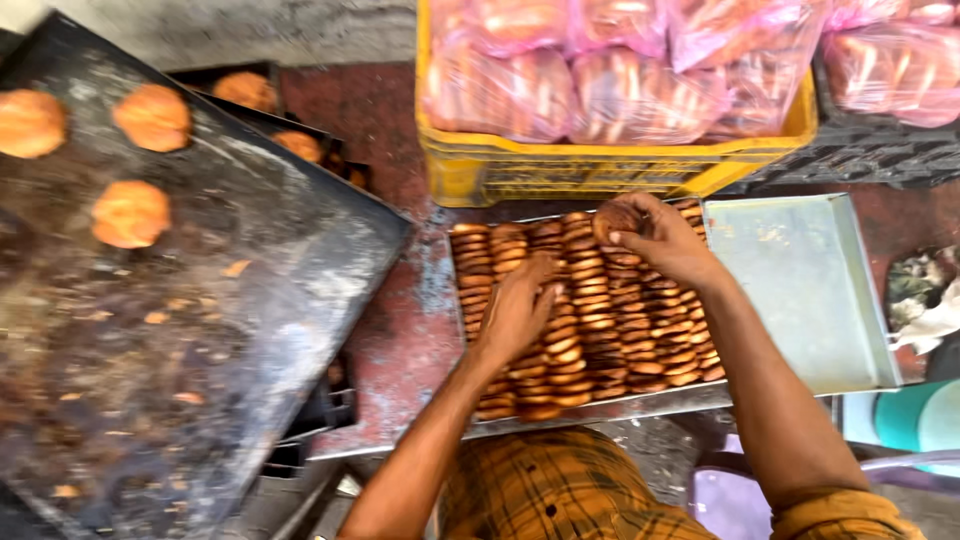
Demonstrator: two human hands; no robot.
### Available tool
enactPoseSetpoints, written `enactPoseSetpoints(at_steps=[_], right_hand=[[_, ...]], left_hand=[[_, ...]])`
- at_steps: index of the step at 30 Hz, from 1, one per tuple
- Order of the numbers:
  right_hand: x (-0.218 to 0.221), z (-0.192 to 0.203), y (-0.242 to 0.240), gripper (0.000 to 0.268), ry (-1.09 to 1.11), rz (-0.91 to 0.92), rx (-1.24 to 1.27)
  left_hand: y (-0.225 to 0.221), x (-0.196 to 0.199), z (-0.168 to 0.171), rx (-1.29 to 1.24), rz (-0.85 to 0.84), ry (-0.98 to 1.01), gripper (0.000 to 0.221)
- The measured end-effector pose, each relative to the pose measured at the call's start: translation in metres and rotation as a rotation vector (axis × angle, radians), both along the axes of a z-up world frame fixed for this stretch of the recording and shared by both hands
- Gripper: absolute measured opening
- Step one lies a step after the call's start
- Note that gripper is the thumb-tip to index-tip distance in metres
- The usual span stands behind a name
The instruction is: The person arranges baked goods by hand, moving them from one tray to another and organizing them into rows on the second tray.
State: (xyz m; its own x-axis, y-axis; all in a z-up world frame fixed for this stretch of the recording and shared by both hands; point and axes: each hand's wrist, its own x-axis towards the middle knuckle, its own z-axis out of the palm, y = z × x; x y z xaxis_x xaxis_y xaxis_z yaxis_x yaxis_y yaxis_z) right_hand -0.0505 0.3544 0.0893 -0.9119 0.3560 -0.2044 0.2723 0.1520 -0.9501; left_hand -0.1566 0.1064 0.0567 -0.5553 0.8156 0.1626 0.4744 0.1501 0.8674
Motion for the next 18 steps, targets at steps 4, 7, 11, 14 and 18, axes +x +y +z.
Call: enactPoseSetpoints(at_steps=[4,7,11,14,18], right_hand=[[0.000,-0.039,0.028,0.038,-0.015,-0.097,0.489],[-0.016,-0.059,0.031,0.034,0.028,-0.085,0.565],[-0.037,-0.083,0.028,0.033,0.274,0.030,0.805],[-0.054,-0.091,0.027,0.035,0.278,0.073,0.711],[-0.062,-0.104,0.024,0.037,0.194,0.158,0.566]], left_hand=[[0.084,0.004,-0.054,-0.274,0.099,0.169,0.057],[0.121,0.001,-0.079,-0.541,0.168,0.212,0.061],[0.130,0.006,-0.109,-0.606,0.330,0.211,0.054],[0.125,0.005,-0.121,-0.547,0.330,0.379,0.061],[0.127,0.006,-0.137,-0.530,0.354,0.380,0.058]])
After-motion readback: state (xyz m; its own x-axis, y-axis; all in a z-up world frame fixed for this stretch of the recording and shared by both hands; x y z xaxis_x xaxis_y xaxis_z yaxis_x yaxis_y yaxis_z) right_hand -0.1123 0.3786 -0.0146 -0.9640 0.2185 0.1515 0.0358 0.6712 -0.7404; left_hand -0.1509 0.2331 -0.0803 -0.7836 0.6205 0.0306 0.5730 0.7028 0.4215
